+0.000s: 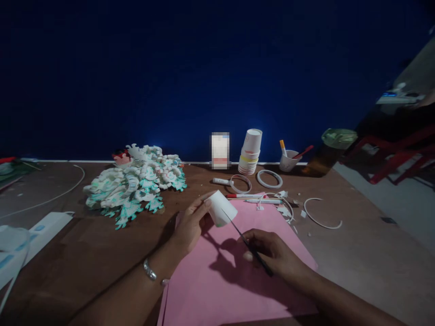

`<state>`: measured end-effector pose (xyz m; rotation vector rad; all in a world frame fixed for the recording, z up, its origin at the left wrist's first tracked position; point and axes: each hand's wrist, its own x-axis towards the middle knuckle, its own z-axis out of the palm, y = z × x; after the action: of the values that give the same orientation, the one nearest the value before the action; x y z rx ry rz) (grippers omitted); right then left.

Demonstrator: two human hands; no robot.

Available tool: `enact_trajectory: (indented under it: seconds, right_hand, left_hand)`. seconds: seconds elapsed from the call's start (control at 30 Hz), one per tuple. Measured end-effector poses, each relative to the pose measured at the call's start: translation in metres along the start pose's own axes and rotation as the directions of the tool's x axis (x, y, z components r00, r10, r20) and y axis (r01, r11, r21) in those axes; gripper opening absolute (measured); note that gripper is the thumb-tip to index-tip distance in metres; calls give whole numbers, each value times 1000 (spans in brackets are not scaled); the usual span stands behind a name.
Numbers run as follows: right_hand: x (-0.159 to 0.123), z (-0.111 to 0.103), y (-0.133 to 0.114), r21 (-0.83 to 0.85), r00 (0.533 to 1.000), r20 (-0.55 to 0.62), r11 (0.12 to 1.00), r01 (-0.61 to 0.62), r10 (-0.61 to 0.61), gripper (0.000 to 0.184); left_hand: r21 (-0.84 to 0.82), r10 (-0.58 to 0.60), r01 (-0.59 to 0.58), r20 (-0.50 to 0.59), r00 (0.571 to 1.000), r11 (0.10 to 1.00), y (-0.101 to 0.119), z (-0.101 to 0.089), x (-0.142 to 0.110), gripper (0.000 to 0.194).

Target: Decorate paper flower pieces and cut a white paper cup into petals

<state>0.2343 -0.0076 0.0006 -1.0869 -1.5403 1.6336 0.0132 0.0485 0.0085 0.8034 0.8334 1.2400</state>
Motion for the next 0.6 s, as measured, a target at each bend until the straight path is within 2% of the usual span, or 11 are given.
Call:
enact_trajectory:
  seconds: [0.13,0.27,0.6]
  right_hand:
    - [0,1,3,43,1000,0,999,15,-15,30]
    - [-1,2,6,54,999,1,998,44,-44,25]
    - [-3,4,-1,-68,995,-10,993,97,-98,22]
  left_hand:
    - [61,40,-44,58,998,997,-3,2,-1,37]
    - [57,30,-35,79,996,998,-1,3,-1,37]
    - [-7,-37,38,85,996,999,-3,-1,2,38]
